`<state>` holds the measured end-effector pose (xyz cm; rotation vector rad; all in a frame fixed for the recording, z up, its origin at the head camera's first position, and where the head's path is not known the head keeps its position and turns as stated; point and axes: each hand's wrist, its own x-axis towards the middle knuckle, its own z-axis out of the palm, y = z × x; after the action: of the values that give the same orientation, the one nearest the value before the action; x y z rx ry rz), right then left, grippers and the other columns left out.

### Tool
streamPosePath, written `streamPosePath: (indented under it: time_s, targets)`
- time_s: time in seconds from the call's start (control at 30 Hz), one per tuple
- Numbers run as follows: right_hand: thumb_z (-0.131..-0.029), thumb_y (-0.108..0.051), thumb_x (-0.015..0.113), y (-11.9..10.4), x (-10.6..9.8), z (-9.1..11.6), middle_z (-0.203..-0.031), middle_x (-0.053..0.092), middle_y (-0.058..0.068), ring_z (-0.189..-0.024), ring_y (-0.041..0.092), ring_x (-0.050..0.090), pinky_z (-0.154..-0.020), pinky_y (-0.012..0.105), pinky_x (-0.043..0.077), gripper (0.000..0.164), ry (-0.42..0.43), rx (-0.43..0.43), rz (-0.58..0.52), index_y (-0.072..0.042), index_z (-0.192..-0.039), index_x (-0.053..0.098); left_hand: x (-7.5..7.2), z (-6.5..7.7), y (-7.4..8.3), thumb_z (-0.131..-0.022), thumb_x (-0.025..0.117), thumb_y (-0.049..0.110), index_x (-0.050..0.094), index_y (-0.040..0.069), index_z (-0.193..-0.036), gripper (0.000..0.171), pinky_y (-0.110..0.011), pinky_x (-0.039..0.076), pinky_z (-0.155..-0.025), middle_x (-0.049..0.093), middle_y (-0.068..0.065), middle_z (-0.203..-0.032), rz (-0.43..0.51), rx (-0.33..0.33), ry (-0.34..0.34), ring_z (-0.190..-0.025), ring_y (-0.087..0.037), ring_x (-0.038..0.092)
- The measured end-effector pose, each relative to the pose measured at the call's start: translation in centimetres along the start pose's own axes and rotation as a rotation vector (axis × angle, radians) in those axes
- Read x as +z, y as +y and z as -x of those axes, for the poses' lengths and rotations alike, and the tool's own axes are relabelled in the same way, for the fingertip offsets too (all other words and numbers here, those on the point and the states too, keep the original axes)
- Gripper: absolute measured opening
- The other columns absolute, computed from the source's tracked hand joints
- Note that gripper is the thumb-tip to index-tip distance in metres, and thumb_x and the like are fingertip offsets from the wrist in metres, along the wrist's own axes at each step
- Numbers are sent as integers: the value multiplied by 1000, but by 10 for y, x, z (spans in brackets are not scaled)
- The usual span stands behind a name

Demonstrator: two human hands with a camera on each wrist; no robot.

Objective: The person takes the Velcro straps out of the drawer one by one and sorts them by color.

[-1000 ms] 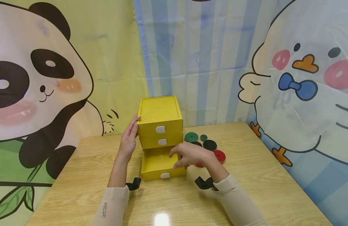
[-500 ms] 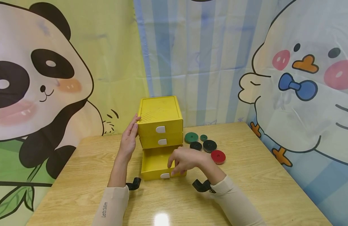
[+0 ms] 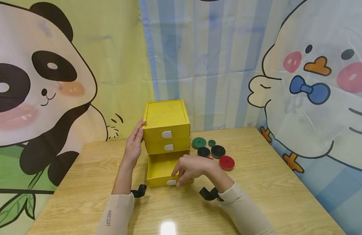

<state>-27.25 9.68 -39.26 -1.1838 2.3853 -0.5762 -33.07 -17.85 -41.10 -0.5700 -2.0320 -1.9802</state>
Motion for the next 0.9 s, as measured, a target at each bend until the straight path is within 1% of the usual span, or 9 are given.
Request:
streamPosePath:
  time_s: [0.07,0.13,0.23,0.3,0.37,0.4,0.53,0.67,0.9]
  targets:
    - [-88,-24,86,-1,2,-1,-99,81,-6,-83,-4,72,-73,15,58,38,-16,-13,4,-10,-123,78,0,0,0,-113,40,41,47,15,-155,50,-51,17,-131,21,12,-173,1,-1,1,-162,-16,14]
    - [-90,-22,84,-3,5,-2,-92,81,-5,-74,-1,70,-66,17,58,30,-41,-20,1,-10,-116,79,0,0,0,-113,40,41,47,15,-155,50,-51,17,-131,21,11,-174,4,0,0,-162,-16,14]
    - [-92,-20,82,-4,10,-4,-69,69,-9,-57,3,61,-54,18,55,13,-83,-32,-8,-11,-99,76,0,0,0,-113,40,41,47,14,-155,50,-51,17,-131,20,11,-174,7,2,0,-162,-17,14]
    - [-94,-20,80,-6,13,-5,-57,54,-9,-48,4,51,-48,18,50,17,-104,-39,-17,-11,-87,67,0,0,0,-113,40,40,47,14,-155,50,-51,17,-131,21,10,-174,9,3,0,-162,-16,14]
    - [-95,-21,79,-7,14,-6,-54,41,-12,-45,1,44,-46,16,46,24,-111,-45,-10,-12,-82,61,1,0,0,-113,40,40,47,14,-155,50,-51,16,-131,21,10,-174,10,4,2,-162,-16,14]
    - [-95,-21,79,-7,14,-6,-54,39,-12,-45,1,43,-46,15,43,27,-113,-49,-7,-12,-80,58,1,0,0,-113,40,40,47,14,-155,50,-50,17,-131,21,11,-174,10,4,3,-162,-16,14]
    - [-95,-24,79,-5,14,-8,-55,40,-15,-49,-1,40,-48,14,34,25,-95,-67,44,-13,-83,61,1,0,0,-113,40,39,47,14,-155,49,-50,17,-131,22,11,-173,9,5,6,-162,-16,14]
    - [-94,-27,80,-3,14,-10,-57,43,-16,-55,-1,39,-52,18,26,21,-61,-49,86,-14,-87,65,1,1,0,-113,40,39,47,14,-155,49,-50,16,-132,21,11,-173,9,3,6,-162,-16,14]
    - [-94,-27,81,1,14,-13,-61,54,-16,-55,0,43,-52,17,31,17,4,-10,107,-16,-87,69,1,0,0,-113,40,39,47,14,-155,50,-50,17,-131,21,10,-174,9,3,4,-162,-16,14]
